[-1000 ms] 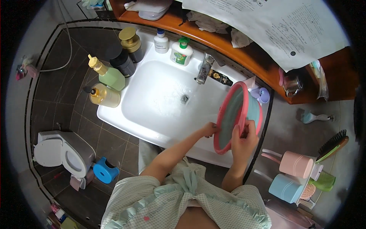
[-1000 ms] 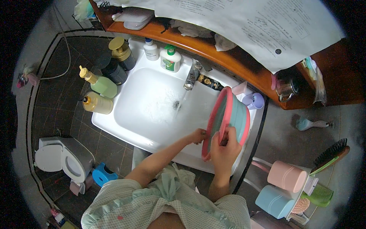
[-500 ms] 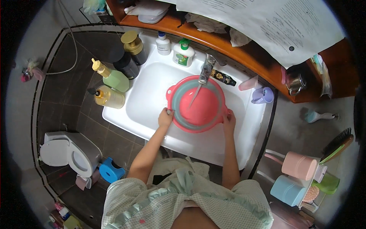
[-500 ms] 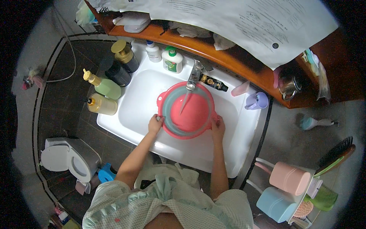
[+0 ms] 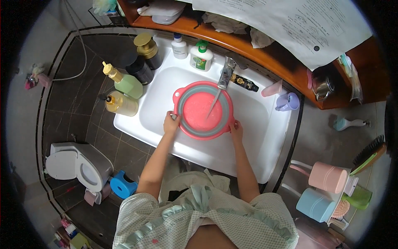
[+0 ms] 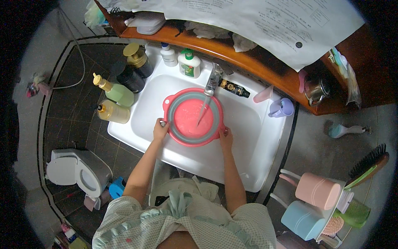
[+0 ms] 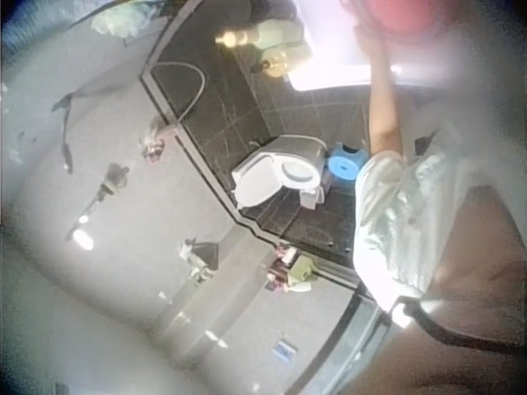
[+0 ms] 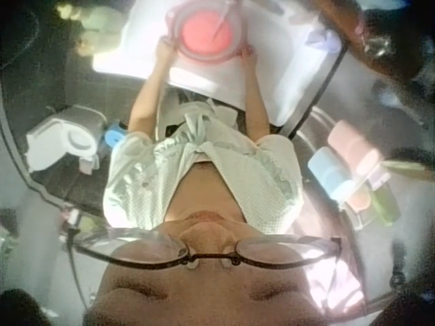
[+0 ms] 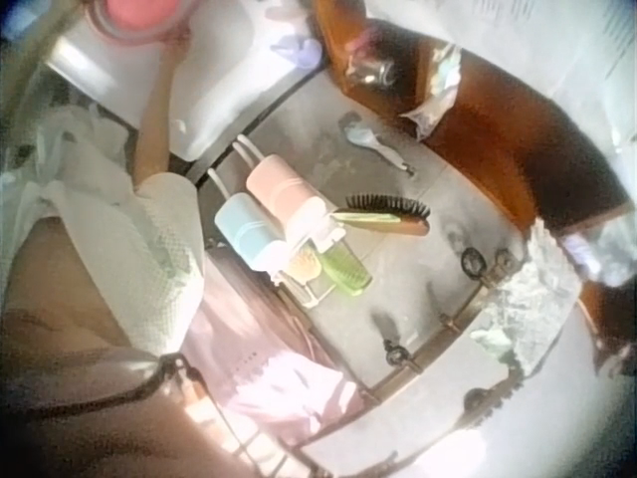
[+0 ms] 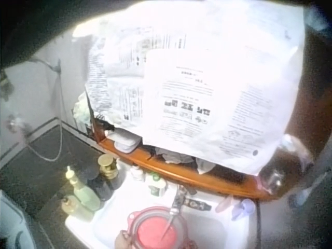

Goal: The person carries a pink basin containing a cloth to a bathroom sink, fills the basin with water, and washes the cloth by hand before carrying it back into the bedroom.

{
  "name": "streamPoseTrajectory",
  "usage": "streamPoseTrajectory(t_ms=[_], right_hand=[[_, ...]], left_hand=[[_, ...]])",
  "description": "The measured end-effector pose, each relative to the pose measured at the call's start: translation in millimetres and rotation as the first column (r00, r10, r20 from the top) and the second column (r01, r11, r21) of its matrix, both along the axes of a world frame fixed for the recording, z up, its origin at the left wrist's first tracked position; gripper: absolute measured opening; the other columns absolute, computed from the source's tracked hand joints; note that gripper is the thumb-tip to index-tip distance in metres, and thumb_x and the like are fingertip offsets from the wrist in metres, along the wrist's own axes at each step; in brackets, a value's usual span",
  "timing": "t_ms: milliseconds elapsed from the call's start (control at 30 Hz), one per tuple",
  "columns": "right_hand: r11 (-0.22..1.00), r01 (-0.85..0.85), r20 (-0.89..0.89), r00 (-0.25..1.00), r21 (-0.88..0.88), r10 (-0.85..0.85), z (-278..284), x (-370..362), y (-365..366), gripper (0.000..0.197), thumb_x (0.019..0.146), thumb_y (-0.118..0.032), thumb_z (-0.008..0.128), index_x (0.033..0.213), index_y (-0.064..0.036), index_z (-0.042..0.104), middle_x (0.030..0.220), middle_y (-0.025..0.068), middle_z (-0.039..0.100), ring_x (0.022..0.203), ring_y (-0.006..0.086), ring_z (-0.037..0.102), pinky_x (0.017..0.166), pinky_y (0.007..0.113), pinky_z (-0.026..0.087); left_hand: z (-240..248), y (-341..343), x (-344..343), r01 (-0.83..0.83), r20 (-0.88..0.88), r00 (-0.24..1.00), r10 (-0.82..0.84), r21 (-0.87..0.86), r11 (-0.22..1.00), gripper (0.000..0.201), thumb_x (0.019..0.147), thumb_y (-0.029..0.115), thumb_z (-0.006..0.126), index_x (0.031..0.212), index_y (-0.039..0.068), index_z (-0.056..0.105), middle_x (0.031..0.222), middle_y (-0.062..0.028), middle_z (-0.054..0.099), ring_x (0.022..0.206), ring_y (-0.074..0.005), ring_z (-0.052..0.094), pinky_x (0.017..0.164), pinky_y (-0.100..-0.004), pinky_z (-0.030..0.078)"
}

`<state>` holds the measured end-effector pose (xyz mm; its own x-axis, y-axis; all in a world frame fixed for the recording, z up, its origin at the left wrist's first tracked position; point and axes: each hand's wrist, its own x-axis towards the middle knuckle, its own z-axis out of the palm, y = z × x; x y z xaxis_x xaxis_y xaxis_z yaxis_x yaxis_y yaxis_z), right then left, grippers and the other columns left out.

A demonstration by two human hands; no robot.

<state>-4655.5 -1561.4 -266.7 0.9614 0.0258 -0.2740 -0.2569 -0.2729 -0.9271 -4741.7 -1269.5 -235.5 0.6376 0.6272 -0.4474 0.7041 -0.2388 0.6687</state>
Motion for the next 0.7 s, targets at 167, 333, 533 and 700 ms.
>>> streamPoseTrajectory(t_ms=[167, 333, 533, 700], right_hand=[[0.987, 0.016, 0.074, 0.997, -0.16, -0.005, 42.7, -9.1, 14.9, 0.048, 0.075, -0.021, 0.062, 0.117, -0.0049, 0.044, 0.091, 0.0108, 0.056, 0.079, 0.0204, 0.055, 0.071, 0.033, 0.045], [0.824, 0.154, 0.574, 0.785, -0.545, 0.233, 72.6, -20.6, 38.9, 0.053, 0.071, -0.015, 0.062, 0.118, -0.0051, 0.042, 0.111, 0.0153, 0.047, 0.106, 0.0283, 0.042, 0.088, 0.039, 0.037], [0.886, -0.155, 0.569, 0.715, -0.437, 0.406, 97.2, -41.5, 77.4, 0.045, 0.071, -0.014, 0.063, 0.112, -0.0046, 0.046, 0.109, 0.0145, 0.049, 0.099, 0.0297, 0.049, 0.085, 0.036, 0.04], [0.902, -0.381, 0.064, 0.925, 0.203, 0.376, 84.4, -56.5, 128.3, 0.04, 0.073, -0.016, 0.065, 0.107, -0.0019, 0.05, 0.103, 0.0123, 0.054, 0.086, 0.0204, 0.057, 0.073, 0.029, 0.047]], left_hand=[[-9.7, 0.1, -5.3, -0.261, 0.353, 0.923, 0.152, 0.282, 0.923, 0.043, 0.071, 0.017, 0.06, 0.107, 0.003, 0.041, 0.105, -0.0159, 0.045, 0.066, -0.0304, 0.055, 0.064, -0.0378, 0.045], [8.7, -3.1, -13.4, -0.17, 0.357, 0.853, 0.381, -0.499, 0.85, 0.036, 0.073, 0.012, 0.061, 0.105, 0.005, 0.046, 0.093, -0.0084, 0.052, 0.07, -0.0176, 0.056, 0.054, -0.0264, 0.046], [61.8, -26.6, -17.3, -0.082, 0.301, 0.894, 0.332, -0.618, 0.782, 0.026, 0.079, 0.032, 0.061, 0.09, 0.009, 0.059, 0.067, 0.0041, 0.055, 0.056, -0.0048, 0.052, 0.05, -0.0191, 0.043], [64.8, -29.0, -15.6, -0.013, 0.228, 0.943, 0.242, -0.702, 0.712, 0.03, 0.085, 0.038, 0.051, 0.088, 0.009, 0.058, 0.068, 0.0028, 0.056, 0.056, -0.0053, 0.051, 0.046, -0.0185, 0.041]])
